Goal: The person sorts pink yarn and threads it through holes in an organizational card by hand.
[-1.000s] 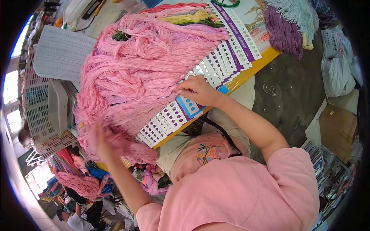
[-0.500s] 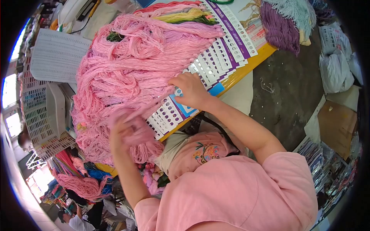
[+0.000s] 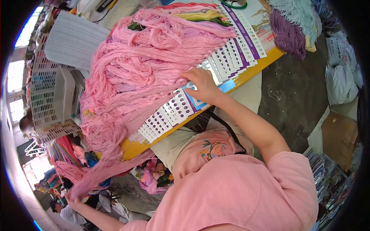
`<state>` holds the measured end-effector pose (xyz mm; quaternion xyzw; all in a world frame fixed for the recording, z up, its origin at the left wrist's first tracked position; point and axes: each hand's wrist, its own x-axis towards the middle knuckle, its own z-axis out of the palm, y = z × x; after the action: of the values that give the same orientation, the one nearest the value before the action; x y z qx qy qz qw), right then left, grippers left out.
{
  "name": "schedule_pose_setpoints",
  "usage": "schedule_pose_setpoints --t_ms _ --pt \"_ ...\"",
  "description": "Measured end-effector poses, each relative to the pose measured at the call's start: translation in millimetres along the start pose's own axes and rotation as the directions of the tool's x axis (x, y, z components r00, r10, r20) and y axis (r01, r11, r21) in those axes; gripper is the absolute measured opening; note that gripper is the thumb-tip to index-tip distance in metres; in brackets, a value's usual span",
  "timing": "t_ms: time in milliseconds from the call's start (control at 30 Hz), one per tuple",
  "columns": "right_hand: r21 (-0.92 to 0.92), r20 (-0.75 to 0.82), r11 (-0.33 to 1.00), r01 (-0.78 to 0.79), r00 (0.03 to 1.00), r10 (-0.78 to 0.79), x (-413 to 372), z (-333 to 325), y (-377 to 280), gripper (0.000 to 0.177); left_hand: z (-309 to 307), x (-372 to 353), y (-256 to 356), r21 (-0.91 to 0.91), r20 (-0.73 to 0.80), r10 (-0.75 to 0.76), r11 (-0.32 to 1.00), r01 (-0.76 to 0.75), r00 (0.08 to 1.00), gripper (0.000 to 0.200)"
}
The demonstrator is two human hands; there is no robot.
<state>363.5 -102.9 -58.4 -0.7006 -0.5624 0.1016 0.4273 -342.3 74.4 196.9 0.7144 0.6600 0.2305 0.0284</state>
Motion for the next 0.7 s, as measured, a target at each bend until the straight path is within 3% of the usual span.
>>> schedule_pose_setpoints --t_ms 33,67,100,133,167,233,267,300,333,367,400,433,467,533,567,700 --pt "0.052 0.088 0.997 -0.048 0.995 0.044 1.2 -5.1 -4.9 0.042 -37.2 -21.7 -37.8 0.057 -0.036 0.156 0.986 -0.154 0.987 0.027" --pt "0.212 0.079 0.977 0.009 0.997 -0.026 3.2 -9.5 -15.3 0.041 -64.7 -44.1 -35.7 0.030 -0.170 -0.001 1.000 0.006 0.986 0.028" --pt "0.368 0.062 0.928 0.063 0.994 -0.092 5.3 -15.9 -31.6 0.040 -74.0 -60.4 -16.7 -0.177 -0.261 -0.209 0.970 0.166 0.942 0.030" --pt "0.670 0.209 0.742 -0.035 0.967 -0.143 10.4 -32.2 -61.7 0.039 -75.3 -76.0 11.0 -0.382 -0.303 -0.359 0.894 0.233 0.883 0.033" --pt "0.788 0.213 0.616 -0.026 0.949 -0.232 12.4 -52.3 -95.8 0.039 -73.1 -88.1 30.2 -0.498 -0.312 -0.432 0.833 0.241 0.846 0.036" --pt "0.986 0.147 0.132 -0.097 0.882 -0.448 7.4 -72.9 -147.6 0.039 -46.9 -107.8 60.2 -0.681 -0.216 -0.490 0.696 0.230 0.844 0.041" --pt "0.995 0.070 -0.023 -0.096 0.854 -0.516 7.1 -78.2 -165.3 0.038 -25.0 -118.1 70.8 -0.771 -0.097 -0.476 0.591 0.236 0.874 0.045" --pt "0.985 0.007 -0.140 -0.100 0.834 -0.552 5.7 -80.0 -179.6 0.037 -3.4 -126.2 55.7 -0.930 0.119 -0.338 0.292 0.224 0.934 0.041" --pt "0.972 -0.041 -0.212 -0.098 0.821 -0.569 4.5 -81.5 -189.9 0.036 25.1 -132.4 69.5 -0.944 0.327 -0.176 -0.029 0.327 0.928 0.039" --pt "0.962 -0.074 -0.256 -0.094 0.812 -0.579 3.2 -82.0 -197.1 0.035 64.8 -143.9 86.8 -0.855 0.324 -0.337 0.295 0.426 0.884 0.038" --pt "0.958 -0.094 -0.274 -0.085 0.808 -0.581 1.9 -83.3 -201.4 0.035 108.9 -151.6 202.9 -0.771 0.268 -0.508 0.396 0.498 0.819 0.034" --pt "0.954 -0.108 -0.289 -0.080 0.809 -0.578 0.1 -83.7 -204.8 0.034 124.8 -150.6 192.7 -0.693 0.692 -0.069 -0.343 0.634 0.719 0.026" --pt "0.952 -0.113 -0.296 -0.076 0.812 -0.573 -1.9 -83.4 -207.4 0.033 143.4 -151.1 216.8 -0.555 0.793 -0.035 -0.454 0.697 0.608 0.022" --pt "0.951 -0.117 -0.300 -0.071 0.817 -0.564 -5.4 -83.1 -212.2 0.031 181.5 -160.2 254.6 -0.320 0.877 0.110 -0.592 0.740 0.468 0.021" --pt "0.951 -0.122 -0.302 -0.063 0.824 -0.554 -8.1 -81.9 -214.9 0.030 196.8 -165.4 261.3 -0.241 0.868 0.205 -0.623 0.744 0.453 0.022" --pt "0.951 -0.125 -0.305 -0.055 0.832 -0.541 -13.0 -80.2 -220.3 0.027 225.9 -183.5 294.1 -0.292 0.886 0.198 -0.465 0.836 0.419 0.020"
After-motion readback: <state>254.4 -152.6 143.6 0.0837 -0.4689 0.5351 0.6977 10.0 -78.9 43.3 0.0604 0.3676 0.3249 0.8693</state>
